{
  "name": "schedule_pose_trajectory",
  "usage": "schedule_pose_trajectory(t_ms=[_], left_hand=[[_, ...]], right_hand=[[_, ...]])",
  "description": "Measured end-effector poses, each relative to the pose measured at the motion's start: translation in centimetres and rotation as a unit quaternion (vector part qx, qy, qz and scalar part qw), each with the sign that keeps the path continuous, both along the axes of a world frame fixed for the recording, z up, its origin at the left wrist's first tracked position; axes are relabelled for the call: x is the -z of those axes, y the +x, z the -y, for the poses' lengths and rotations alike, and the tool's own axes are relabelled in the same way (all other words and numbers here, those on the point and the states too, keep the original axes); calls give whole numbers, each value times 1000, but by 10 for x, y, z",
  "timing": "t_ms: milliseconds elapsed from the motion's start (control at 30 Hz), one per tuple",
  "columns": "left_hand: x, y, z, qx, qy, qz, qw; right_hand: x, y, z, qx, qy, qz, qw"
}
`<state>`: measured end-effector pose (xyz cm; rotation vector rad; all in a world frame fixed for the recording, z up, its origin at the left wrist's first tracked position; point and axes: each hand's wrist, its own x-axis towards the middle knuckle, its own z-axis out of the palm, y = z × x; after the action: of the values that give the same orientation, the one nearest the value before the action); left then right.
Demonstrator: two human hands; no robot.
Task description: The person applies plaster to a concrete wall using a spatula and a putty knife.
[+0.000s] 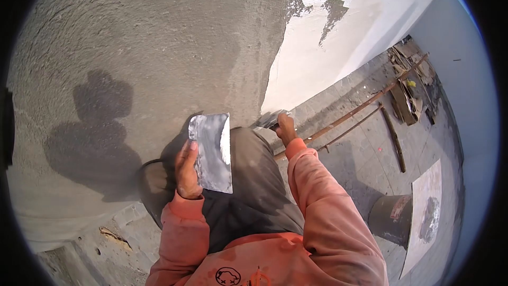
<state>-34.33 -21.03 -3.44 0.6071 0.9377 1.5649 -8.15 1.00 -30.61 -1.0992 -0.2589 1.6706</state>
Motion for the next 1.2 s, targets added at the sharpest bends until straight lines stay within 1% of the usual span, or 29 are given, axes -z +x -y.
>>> schedule_pose_trajectory(t_ms=[67,133,333,433,633,833,1200], left_hand=[[-1,0,-1,-2,-4,-3,1000],[0,0,0,-3,-1,-7,1000],[-1,-2,0,24,10,-10,1000],[-4,-1,1,25,12,-7,1000],[-4,-2,1,39,32,-4,999],[-8,-1,1,40,38,-2,998],[-8,-1,2,53,51,20,997]], right_hand=[[-29,-7,6,-14,-13,14,1000],[-71,-16,16,-30,-32,38,998],[-116,-19,19,-59,10,80,995],[-150,-20,24,-61,20,75,995],[-190,-16,23,-67,58,68,994],[-241,-17,26,-106,95,90,986],[-331,-23,31,-104,127,101,981]])
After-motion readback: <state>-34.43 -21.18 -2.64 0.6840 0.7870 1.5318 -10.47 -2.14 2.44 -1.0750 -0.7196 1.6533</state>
